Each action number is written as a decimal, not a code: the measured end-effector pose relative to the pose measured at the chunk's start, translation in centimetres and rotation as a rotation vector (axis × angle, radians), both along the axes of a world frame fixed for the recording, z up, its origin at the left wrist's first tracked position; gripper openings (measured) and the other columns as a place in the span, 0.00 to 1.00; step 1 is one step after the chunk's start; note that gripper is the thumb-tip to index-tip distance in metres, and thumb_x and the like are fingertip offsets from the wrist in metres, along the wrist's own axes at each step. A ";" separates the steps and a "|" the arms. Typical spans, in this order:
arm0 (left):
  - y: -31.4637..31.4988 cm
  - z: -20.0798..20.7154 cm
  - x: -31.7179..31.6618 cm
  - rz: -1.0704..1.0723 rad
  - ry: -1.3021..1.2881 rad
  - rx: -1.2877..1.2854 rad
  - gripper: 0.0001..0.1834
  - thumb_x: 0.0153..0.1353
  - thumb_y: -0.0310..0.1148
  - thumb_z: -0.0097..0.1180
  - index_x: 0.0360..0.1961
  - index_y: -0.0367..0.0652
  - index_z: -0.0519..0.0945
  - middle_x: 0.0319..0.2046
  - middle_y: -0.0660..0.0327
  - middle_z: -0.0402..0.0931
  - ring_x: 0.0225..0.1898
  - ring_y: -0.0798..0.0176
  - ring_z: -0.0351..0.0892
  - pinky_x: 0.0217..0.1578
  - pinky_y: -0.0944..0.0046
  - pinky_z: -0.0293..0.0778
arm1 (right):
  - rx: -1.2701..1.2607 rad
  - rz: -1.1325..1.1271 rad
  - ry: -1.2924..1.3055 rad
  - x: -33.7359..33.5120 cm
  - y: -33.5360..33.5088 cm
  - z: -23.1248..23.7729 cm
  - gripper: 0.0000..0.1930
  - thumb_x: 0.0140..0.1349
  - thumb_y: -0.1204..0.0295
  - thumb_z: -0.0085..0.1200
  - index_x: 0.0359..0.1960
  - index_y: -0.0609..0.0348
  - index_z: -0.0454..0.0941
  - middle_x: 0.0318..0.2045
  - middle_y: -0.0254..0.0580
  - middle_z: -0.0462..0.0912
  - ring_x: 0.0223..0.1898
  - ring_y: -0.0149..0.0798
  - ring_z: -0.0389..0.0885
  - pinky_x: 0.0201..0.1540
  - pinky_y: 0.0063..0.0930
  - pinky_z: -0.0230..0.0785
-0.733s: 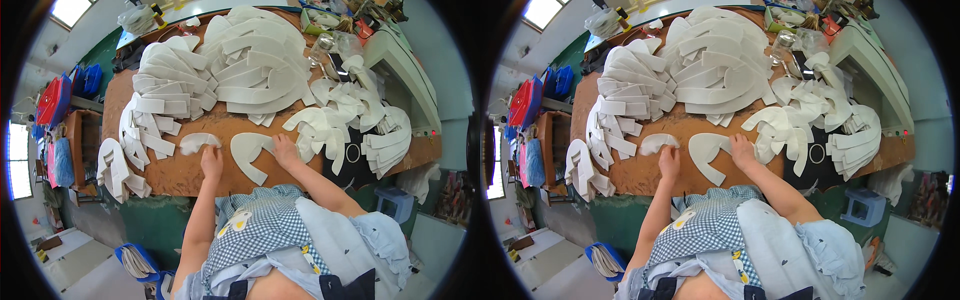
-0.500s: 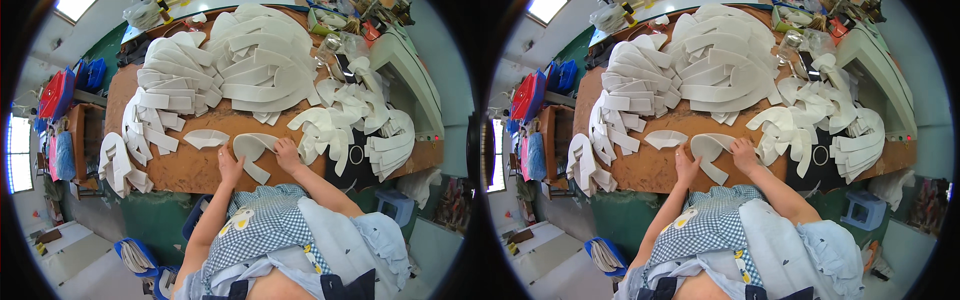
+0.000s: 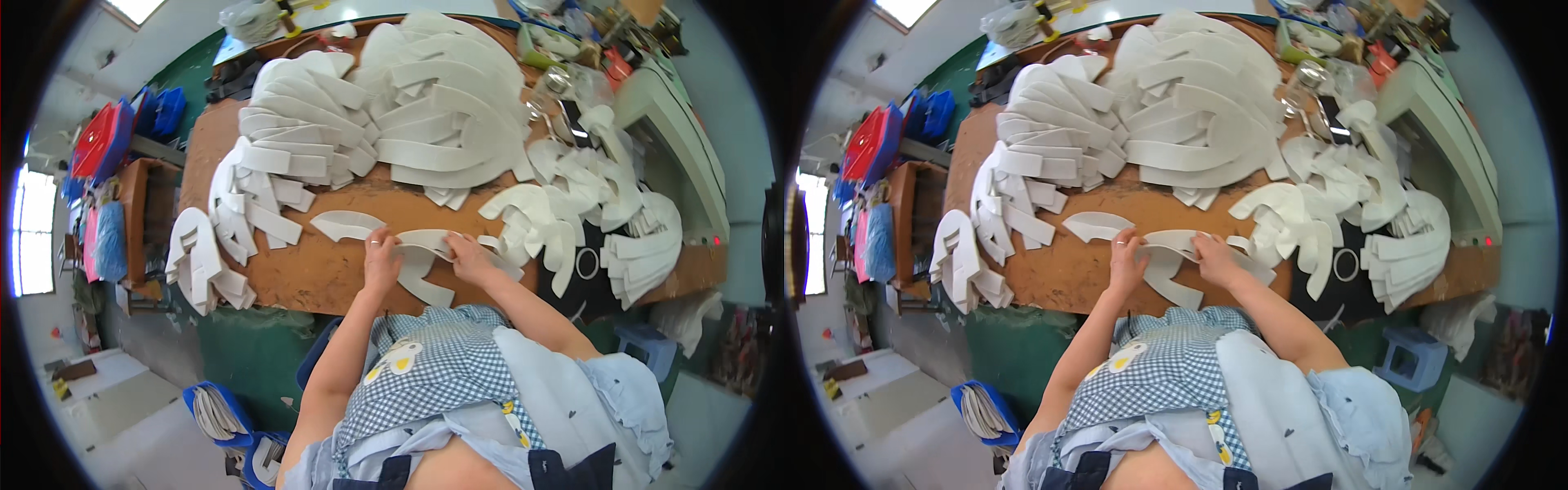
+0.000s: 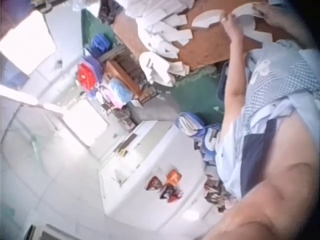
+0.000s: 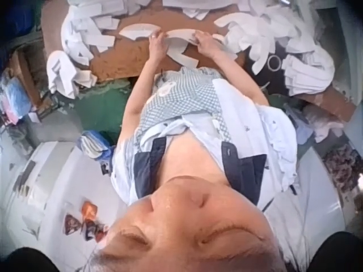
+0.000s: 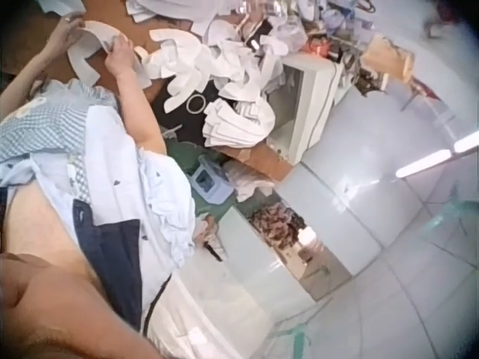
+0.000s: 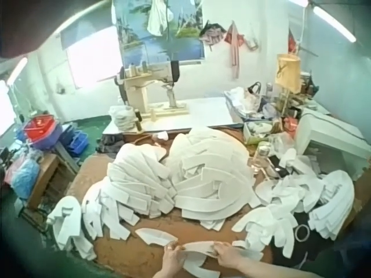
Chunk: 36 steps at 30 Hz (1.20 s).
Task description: Sort and organize white foam shoe components on a worktable in a manufacturing environment.
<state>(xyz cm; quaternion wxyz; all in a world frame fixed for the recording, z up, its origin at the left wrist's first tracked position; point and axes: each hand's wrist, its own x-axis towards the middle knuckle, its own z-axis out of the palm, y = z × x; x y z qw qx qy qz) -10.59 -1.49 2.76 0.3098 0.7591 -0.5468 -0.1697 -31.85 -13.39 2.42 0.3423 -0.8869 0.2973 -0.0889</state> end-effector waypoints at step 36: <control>-3.3 7.1 28.3 0.492 -0.372 0.407 0.29 0.65 0.56 0.42 0.36 0.37 0.80 0.31 0.41 0.79 0.39 0.40 0.80 0.41 0.45 0.74 | 0.275 0.336 0.514 -0.7 -4.9 3.1 0.29 0.50 0.81 0.53 0.58 0.49 0.70 0.68 0.37 0.58 0.64 0.44 0.63 0.62 0.38 0.62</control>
